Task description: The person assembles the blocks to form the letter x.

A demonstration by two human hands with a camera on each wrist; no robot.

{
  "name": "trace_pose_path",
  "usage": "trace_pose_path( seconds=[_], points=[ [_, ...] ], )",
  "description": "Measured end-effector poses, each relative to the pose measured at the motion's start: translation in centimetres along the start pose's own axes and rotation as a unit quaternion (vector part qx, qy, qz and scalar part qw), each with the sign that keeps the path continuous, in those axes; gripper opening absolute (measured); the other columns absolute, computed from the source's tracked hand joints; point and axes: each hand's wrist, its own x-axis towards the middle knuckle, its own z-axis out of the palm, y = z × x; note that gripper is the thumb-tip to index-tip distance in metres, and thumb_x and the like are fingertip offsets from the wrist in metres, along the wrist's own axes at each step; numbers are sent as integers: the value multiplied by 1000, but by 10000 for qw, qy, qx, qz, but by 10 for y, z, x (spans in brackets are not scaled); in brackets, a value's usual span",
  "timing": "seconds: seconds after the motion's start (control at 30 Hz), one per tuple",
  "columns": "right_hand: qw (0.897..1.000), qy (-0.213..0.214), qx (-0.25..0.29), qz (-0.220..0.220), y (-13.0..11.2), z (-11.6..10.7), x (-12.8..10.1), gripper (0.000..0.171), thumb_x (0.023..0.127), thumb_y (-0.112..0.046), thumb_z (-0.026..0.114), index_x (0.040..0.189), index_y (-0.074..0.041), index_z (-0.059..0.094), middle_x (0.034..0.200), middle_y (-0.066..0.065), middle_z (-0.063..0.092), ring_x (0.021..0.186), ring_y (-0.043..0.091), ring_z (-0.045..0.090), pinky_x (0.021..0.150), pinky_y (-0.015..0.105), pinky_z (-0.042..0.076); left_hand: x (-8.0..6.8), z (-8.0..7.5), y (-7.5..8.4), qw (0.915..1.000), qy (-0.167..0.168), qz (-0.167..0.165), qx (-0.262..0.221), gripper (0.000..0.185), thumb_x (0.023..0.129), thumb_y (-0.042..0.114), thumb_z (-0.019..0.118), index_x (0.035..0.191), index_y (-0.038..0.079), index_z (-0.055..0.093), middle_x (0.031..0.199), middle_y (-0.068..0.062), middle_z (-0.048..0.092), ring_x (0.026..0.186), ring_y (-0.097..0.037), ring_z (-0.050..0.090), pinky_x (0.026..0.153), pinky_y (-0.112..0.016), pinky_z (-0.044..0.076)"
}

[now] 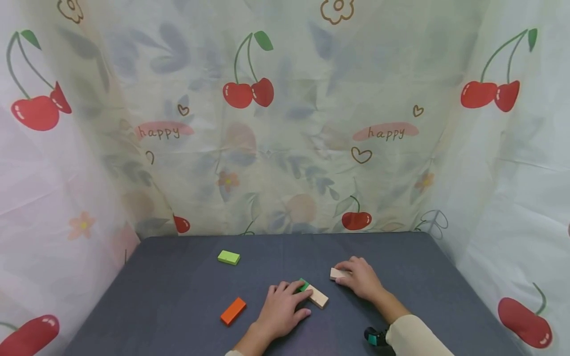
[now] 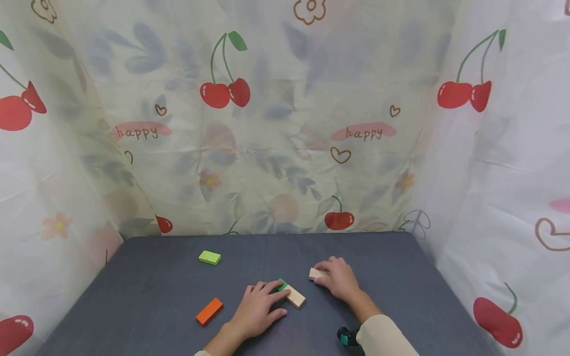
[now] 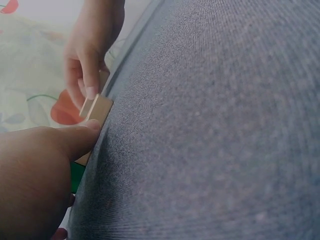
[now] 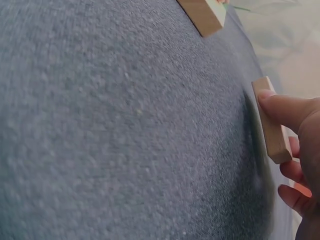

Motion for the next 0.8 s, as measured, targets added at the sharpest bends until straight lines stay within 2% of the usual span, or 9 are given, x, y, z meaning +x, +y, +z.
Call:
trace_pose_path(
  seconds=[0.33,0.57,0.8],
  points=[
    [9994,-244,-1,-226,-13,7,-1,26,80,-27,81,104,-22,75,84,-10,51,76,13,41,69,35,35,0,-1,1,10000,-20,-24,5,47,93,50,60,138,39,55,143,6,47,115,-20,48,85,-47,36],
    [9986,-208,-13,-492,-20,13,0,26,81,-27,79,106,-21,74,85,-9,52,77,12,42,69,35,36,0,-1,1,10000,-27,-22,8,47,93,51,59,138,38,55,143,6,47,116,-20,48,85,-47,36],
    [9975,-338,-24,-627,-26,20,2,26,83,-30,77,107,-20,74,86,-9,53,79,13,44,71,37,38,0,1,1,9999,108,14,89,48,92,51,60,138,36,56,143,6,47,115,-20,49,82,-45,36]
  ],
)
